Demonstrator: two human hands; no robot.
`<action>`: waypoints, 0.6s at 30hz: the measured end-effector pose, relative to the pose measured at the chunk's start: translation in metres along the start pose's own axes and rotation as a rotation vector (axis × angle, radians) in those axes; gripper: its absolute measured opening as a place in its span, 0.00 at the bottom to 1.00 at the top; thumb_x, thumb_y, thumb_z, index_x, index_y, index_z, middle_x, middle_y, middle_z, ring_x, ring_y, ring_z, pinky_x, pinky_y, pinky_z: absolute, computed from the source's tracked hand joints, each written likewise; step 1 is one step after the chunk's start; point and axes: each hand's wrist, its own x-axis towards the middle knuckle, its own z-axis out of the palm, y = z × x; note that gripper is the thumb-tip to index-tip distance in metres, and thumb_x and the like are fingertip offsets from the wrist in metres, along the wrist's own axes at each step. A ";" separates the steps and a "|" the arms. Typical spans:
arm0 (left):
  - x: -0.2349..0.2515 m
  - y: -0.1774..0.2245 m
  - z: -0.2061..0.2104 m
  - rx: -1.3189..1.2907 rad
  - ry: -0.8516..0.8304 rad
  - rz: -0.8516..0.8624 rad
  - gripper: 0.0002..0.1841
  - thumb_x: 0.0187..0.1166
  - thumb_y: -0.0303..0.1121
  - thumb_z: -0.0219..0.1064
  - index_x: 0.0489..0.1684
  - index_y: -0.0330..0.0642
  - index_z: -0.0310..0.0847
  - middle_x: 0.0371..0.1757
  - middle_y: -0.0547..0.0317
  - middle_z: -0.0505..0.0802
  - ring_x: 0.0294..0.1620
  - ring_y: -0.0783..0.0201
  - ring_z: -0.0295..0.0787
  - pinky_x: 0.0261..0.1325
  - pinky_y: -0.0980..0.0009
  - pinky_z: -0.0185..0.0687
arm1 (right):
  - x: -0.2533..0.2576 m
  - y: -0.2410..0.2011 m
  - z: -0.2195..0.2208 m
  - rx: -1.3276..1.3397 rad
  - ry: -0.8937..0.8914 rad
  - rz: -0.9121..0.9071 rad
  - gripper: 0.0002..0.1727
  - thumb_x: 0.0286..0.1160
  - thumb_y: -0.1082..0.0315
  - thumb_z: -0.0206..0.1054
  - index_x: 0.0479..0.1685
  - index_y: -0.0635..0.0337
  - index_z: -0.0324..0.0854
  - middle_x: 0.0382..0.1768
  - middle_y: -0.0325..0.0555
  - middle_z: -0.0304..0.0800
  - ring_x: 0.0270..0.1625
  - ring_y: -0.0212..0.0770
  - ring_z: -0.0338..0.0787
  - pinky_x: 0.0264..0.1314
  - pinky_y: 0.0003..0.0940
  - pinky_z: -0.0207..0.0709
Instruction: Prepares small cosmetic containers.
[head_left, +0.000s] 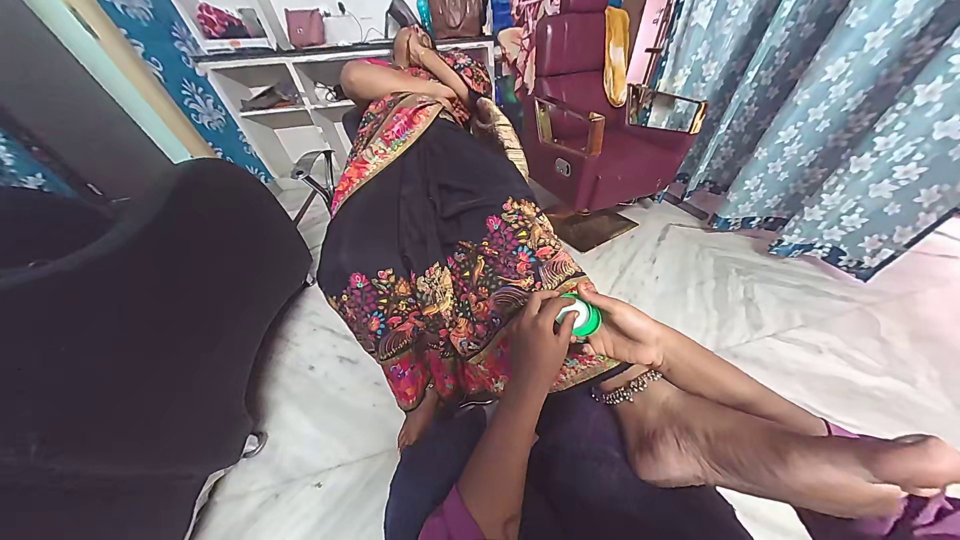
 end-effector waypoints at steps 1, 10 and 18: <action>0.000 0.000 0.000 0.003 -0.006 -0.001 0.09 0.78 0.34 0.71 0.49 0.45 0.94 0.60 0.47 0.93 0.43 0.55 0.95 0.42 0.60 0.89 | 0.000 0.000 0.000 0.006 0.008 0.002 0.31 0.93 0.41 0.34 0.54 0.50 0.79 0.36 0.43 0.89 0.35 0.35 0.89 0.32 0.26 0.81; 0.000 0.000 0.000 0.022 -0.012 -0.001 0.07 0.77 0.34 0.72 0.43 0.44 0.95 0.61 0.47 0.93 0.41 0.55 0.95 0.40 0.59 0.89 | 0.002 0.001 -0.003 -0.007 -0.010 0.000 0.32 0.93 0.40 0.33 0.54 0.50 0.80 0.37 0.43 0.90 0.35 0.34 0.90 0.32 0.26 0.81; 0.000 -0.001 0.001 0.045 0.001 0.002 0.08 0.76 0.35 0.72 0.43 0.41 0.93 0.58 0.47 0.93 0.37 0.55 0.94 0.37 0.59 0.88 | 0.001 0.000 0.001 0.000 0.006 0.014 0.32 0.93 0.40 0.32 0.54 0.50 0.79 0.36 0.42 0.89 0.35 0.34 0.89 0.33 0.26 0.81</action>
